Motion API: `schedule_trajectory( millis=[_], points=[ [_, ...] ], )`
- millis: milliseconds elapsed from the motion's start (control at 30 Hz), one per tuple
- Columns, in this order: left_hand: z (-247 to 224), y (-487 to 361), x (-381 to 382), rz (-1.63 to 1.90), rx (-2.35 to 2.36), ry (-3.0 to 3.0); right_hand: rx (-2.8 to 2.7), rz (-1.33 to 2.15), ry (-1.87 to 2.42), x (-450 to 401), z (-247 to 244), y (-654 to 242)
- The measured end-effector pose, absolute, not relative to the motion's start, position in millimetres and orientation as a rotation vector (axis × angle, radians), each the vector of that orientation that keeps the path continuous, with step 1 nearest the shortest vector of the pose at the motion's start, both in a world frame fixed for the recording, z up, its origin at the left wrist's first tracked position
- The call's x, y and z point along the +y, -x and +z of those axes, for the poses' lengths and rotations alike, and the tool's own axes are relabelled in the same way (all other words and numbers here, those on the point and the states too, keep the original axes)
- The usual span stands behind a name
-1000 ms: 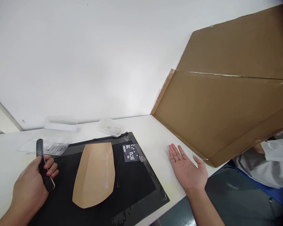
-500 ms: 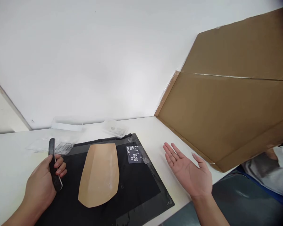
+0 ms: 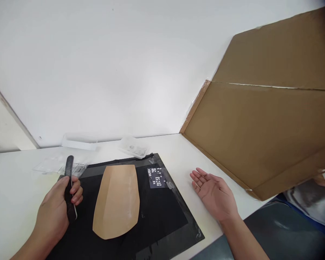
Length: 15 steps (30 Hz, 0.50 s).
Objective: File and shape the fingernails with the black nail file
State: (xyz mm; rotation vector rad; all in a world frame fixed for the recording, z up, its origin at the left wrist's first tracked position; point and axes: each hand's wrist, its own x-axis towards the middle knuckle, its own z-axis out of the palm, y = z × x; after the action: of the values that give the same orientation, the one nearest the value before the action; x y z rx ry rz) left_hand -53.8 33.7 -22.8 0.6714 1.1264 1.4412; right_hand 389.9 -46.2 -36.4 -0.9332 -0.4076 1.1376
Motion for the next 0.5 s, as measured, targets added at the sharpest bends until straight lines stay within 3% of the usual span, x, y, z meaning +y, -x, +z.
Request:
schedule_trajectory(
  millis=[200,367,500],
  points=[
    [-24.5,48.3,25.1,1.434,1.168,-1.012,-1.156,0.795,1.304,-16.3,13.8,-359.5],
    [-27.8,49.5,21.3,1.405,1.237,-1.242,-1.586,0.710,1.190,23.0,47.6,-309.4],
    [-34.9,51.9,21.1,1.370,1.273,-1.318,-1.736,0.667,1.064,42.7,41.0,-271.5]
  ],
)
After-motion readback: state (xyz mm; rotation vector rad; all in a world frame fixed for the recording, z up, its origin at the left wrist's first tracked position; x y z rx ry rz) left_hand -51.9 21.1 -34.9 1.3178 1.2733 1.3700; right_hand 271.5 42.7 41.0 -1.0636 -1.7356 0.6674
